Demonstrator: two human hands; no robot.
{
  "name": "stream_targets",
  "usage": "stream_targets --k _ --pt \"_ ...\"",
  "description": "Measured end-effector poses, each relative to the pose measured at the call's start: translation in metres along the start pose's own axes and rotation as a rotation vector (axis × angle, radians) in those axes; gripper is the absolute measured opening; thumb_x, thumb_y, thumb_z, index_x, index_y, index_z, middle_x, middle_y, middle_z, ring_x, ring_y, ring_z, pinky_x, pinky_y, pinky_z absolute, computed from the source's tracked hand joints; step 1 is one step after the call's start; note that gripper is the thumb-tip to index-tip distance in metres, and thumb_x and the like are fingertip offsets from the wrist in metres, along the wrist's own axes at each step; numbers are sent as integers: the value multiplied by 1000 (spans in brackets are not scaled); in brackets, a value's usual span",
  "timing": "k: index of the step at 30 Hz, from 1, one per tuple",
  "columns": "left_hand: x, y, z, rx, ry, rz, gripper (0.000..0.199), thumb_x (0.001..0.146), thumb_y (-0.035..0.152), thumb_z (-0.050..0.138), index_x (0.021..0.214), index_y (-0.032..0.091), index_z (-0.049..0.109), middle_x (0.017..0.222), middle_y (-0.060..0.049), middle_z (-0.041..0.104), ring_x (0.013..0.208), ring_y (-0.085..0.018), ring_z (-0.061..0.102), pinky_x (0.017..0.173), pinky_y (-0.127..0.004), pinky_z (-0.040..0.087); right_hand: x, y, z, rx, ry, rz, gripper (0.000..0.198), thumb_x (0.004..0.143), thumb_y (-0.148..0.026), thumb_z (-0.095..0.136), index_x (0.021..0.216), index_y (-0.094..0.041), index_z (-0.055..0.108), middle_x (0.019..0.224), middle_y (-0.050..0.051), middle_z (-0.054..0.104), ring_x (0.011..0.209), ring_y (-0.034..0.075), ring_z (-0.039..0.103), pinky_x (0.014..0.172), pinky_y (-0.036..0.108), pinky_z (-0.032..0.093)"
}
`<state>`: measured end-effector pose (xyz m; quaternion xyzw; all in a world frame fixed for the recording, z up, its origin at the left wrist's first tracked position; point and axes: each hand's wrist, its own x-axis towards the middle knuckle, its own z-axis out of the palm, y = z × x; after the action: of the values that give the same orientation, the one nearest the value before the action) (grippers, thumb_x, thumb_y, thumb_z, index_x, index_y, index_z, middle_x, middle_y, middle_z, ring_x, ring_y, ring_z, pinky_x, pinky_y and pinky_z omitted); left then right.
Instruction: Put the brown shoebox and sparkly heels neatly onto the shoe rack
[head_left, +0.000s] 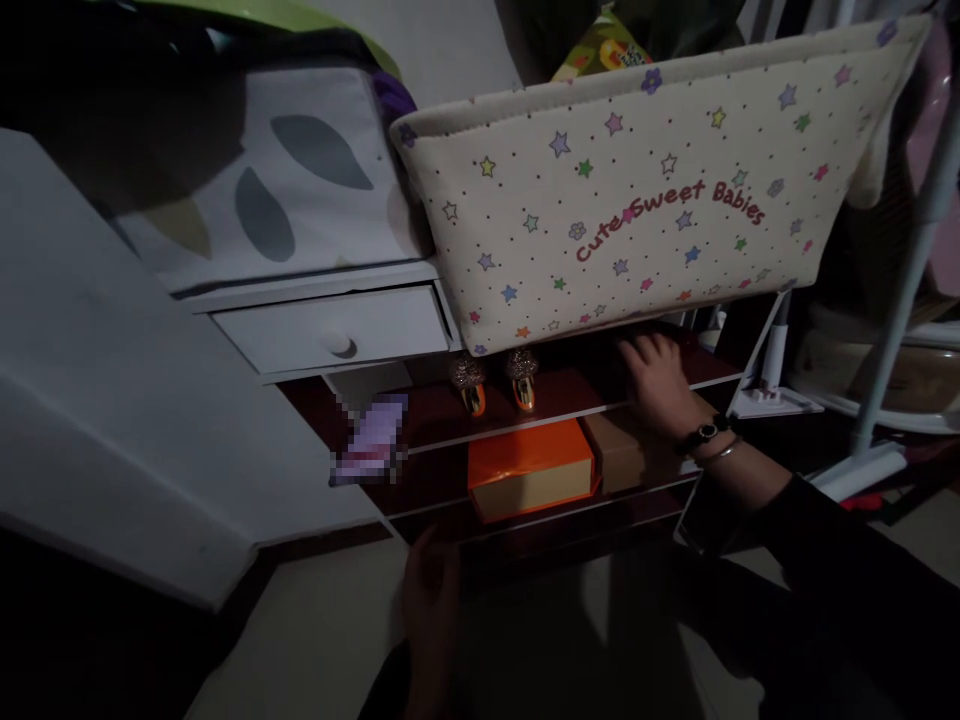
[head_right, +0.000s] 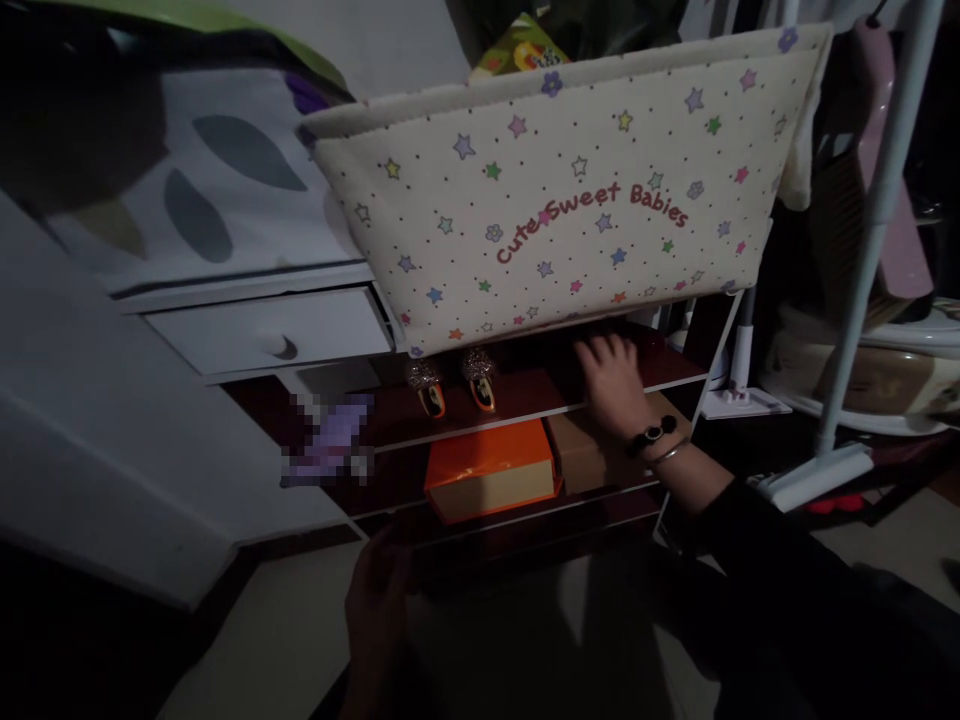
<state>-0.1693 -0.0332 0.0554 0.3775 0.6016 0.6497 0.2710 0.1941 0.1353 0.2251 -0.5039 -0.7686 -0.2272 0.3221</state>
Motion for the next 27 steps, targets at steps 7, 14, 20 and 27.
stream_targets --k 7,14,20,27 --pt "-5 6 10 -18 49 0 75 74 62 83 130 15 65 92 -4 69 81 -18 65 70 -28 53 23 -89 4 169 -119 -702 70 99 0 39 167 -20 37 168 12 46 156 27 37 126 60 29" --pt "-6 -9 3 -60 44 -4 74 79 59 81 136 16 60 93 -3 68 76 -16 63 65 -26 51 14 -57 22 -25 -69 -68 59 94 -11 54 154 -9 55 143 27 62 136 48 49 114 75 36" --pt "-12 1 8 -60 31 9 63 84 50 77 136 18 60 97 -4 67 85 -17 65 74 -27 52 24 -135 10 288 -81 -624 68 99 -5 49 165 -15 39 170 17 42 157 32 34 125 57 33" --pt "-13 3 10 -48 19 11 66 83 51 78 136 16 59 95 -4 67 81 -17 64 72 -28 52 45 -145 25 259 -193 -489 75 95 -2 52 167 -15 35 168 19 45 155 33 41 125 68 29"
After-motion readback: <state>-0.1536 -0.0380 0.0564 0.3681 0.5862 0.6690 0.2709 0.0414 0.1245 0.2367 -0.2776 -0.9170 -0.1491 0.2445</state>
